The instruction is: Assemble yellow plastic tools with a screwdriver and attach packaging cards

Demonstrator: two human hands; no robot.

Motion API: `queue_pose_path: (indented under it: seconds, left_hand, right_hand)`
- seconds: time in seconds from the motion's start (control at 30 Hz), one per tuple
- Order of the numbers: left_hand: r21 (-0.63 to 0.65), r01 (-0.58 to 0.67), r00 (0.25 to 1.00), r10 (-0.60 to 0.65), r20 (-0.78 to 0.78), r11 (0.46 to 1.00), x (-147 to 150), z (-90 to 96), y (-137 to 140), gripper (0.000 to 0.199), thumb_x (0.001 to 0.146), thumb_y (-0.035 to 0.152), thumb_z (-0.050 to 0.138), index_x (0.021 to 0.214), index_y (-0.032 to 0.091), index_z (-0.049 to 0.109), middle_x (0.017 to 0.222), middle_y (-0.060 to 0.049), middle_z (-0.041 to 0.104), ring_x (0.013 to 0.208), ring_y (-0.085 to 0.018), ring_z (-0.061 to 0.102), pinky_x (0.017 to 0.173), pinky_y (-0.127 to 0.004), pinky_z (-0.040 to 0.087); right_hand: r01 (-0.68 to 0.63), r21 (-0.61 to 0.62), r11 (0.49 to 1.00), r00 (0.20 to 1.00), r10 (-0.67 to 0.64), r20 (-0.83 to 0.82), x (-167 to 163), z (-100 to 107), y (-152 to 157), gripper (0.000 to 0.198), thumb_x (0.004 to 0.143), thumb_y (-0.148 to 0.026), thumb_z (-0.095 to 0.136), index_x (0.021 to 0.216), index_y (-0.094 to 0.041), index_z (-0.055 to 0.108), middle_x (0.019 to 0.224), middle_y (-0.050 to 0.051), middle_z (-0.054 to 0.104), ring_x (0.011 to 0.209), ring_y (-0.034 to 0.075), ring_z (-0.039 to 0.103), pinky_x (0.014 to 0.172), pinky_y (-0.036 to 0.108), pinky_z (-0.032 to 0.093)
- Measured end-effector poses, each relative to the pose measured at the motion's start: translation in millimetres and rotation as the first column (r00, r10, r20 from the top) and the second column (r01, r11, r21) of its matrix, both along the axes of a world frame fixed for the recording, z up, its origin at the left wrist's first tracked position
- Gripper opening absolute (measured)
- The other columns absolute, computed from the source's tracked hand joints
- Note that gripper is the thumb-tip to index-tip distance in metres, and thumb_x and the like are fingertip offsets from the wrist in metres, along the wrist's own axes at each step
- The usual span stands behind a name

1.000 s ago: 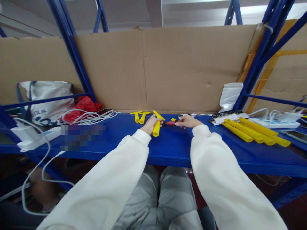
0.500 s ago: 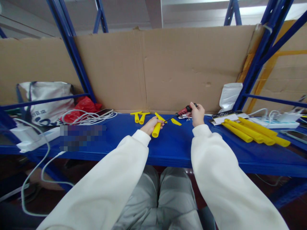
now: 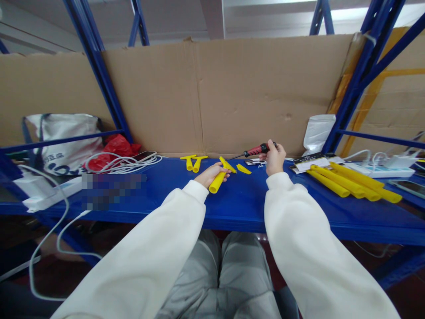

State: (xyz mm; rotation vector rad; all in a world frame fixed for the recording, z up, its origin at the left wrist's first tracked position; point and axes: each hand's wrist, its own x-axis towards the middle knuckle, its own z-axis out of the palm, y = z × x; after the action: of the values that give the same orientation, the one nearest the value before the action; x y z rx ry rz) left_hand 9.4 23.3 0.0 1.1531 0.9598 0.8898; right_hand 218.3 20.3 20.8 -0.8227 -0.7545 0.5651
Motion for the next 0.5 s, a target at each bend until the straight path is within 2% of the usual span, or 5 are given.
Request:
queue_pose_path:
  seconds: [0.23, 0.5]
  left_hand:
    - [-0.009, -0.010, 1.000, 0.009, -0.005, 1.000, 0.4, 0.3, -1.3, 0.048, 0.078, -0.003, 0.049, 0.121, 0.018, 0.047, 0.085, -0.006, 0.068, 0.050, -0.010, 0.057, 0.045, -0.020, 0.045]
    - [-0.009, 0.019, 1.000, -0.019, 0.005, 1.000, 0.8, 2.3, -4.3, 0.046, 0.079, -0.003, 0.051, 0.120, 0.018, 0.049, 0.084, -0.005, 0.068, 0.050, -0.009, 0.055, 0.044, -0.018, 0.043]
  right_hand:
    - [0.017, -0.017, 1.000, 0.993, -0.015, 0.121, 6.9, -4.0, 5.1, 0.052, 0.062, -0.062, 0.069, 0.077, -0.024, 0.037, 0.058, -0.007, 0.045, 0.039, 0.009, 0.046, 0.037, 0.023, 0.037]
    - [0.011, -0.027, 1.000, 0.993, -0.007, 0.115, 6.0, -3.4, 3.2, 0.050, 0.063, -0.061, 0.069, 0.077, -0.024, 0.037, 0.057, -0.007, 0.045, 0.038, 0.009, 0.045, 0.036, 0.023, 0.037]
